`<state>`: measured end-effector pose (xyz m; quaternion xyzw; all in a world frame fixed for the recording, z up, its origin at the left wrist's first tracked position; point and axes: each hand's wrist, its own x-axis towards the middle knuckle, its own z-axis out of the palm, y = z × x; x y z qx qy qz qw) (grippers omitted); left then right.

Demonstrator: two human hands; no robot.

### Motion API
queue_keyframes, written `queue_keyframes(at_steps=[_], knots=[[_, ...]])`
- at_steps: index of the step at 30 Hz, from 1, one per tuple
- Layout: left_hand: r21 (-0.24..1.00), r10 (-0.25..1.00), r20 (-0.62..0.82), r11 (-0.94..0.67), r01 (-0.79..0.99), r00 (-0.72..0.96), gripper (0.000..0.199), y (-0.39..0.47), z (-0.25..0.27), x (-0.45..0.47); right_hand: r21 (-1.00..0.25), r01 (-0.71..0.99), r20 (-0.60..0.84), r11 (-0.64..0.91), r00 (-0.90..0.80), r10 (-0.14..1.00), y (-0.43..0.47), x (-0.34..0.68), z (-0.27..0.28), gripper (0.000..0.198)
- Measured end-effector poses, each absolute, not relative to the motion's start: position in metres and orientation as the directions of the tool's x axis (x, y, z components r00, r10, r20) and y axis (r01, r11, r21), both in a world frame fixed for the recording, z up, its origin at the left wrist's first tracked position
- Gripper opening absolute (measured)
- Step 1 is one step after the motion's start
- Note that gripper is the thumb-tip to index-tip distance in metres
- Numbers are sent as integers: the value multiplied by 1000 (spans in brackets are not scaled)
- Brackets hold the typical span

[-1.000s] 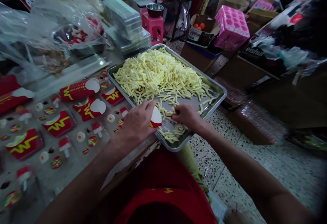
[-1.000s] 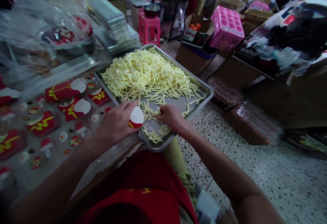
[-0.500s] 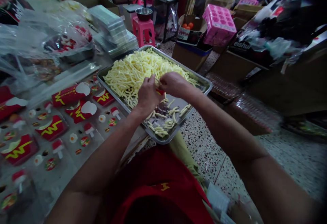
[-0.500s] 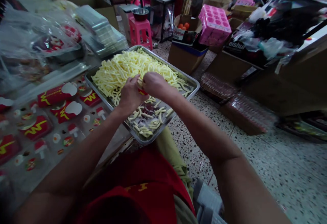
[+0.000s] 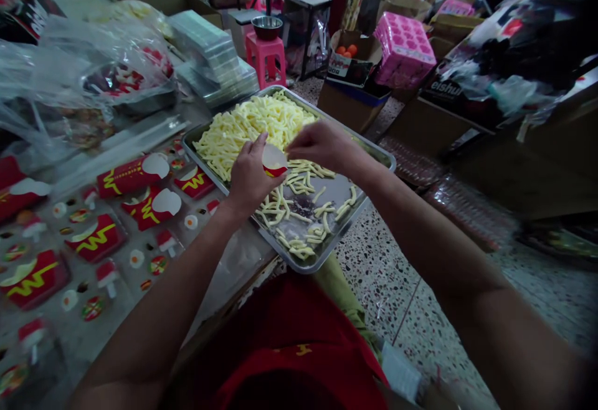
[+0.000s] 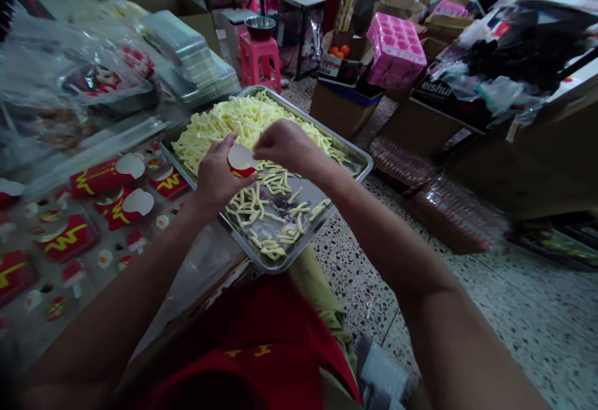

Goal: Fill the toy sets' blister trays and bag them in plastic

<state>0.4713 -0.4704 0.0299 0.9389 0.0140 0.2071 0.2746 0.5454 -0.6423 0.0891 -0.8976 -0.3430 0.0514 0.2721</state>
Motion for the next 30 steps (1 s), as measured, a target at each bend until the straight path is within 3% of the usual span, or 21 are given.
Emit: queue_keyframes(at_steps=[3,7,11,17,21,23,26,28,30], knots=[[531,165,334,-846,-41,928,89,-460,23,473,-458,484,45,-746,850,524,-670,544,55,23],[540,127,301,-840,-59,945,88,-459,24,473,-296,544,35,-785,828,560,-675,539,8,31],[514,108,230,-857,-27,967,89,-462,24,465,-304,514,-3,-803,842,540,-664,537,-4,23],[268,-5,79,-963,-27,997,86,-474,31,445,-323,424,-26,-846,889,456,-658,531,-3,23],[151,-78,5,-985,-78,997,74,-485,37,448,-390,504,17,-770,841,541,-652,525,17,22],[195,-95,-14,-977,-91,995,69,-490,37,456,-351,604,13,-715,767,642,-646,523,37,19],[346,-83,40,-934,-91,996,60,-496,35,471,-272,682,-116,-679,677,726,-640,527,70,19],[424,-28,120,-902,-76,992,61,-499,35,477,-295,669,-168,-682,666,727,-640,532,84,28],[471,31,189,-880,-62,981,70,-505,33,480,-287,635,-111,-717,721,684,-641,537,91,35]])
